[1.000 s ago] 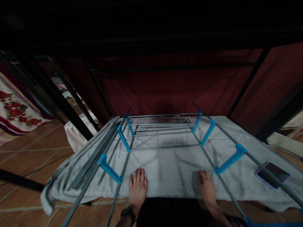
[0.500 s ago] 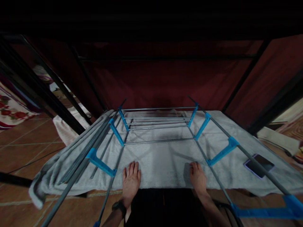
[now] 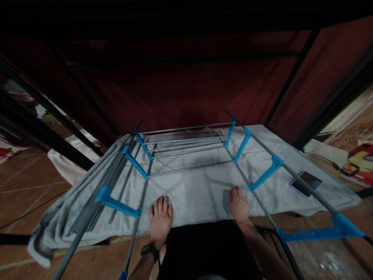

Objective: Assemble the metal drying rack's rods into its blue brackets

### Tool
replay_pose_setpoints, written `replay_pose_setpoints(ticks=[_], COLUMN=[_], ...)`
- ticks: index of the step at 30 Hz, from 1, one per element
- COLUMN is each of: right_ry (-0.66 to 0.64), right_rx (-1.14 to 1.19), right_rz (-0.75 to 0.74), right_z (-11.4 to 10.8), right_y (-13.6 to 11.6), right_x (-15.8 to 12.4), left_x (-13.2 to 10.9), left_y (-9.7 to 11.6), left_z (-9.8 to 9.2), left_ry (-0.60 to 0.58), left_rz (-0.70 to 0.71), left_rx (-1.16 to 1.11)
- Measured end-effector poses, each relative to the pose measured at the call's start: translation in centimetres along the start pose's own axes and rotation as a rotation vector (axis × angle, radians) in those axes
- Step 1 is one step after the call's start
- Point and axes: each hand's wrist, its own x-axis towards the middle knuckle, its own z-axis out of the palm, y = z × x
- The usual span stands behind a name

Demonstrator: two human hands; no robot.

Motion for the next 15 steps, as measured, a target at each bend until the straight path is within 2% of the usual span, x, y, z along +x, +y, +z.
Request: replay_pose_setpoints(ticks=[6, 12, 15], right_ry=[-0.020, -0.041, -0.047], right_rx=[0.003, 0.020, 0.048], right_rz=[-0.018, 0.031, 0.033], right_z=[1.3, 1.1, 1.0], right_y=[1.0, 1.1, 1.1], right_x=[-0.1, 0.3, 0.7], left_x=[-0.3, 0.7, 1.5], left_y=[-0.6, -0.3, 0.1], left_z=[0.8, 0.1, 0.0], left_ry=[-0.003, -0.060, -0.067], left_rz=[0.025, 0.031, -0.012], left_rx=[0.006, 0.004, 0.014])
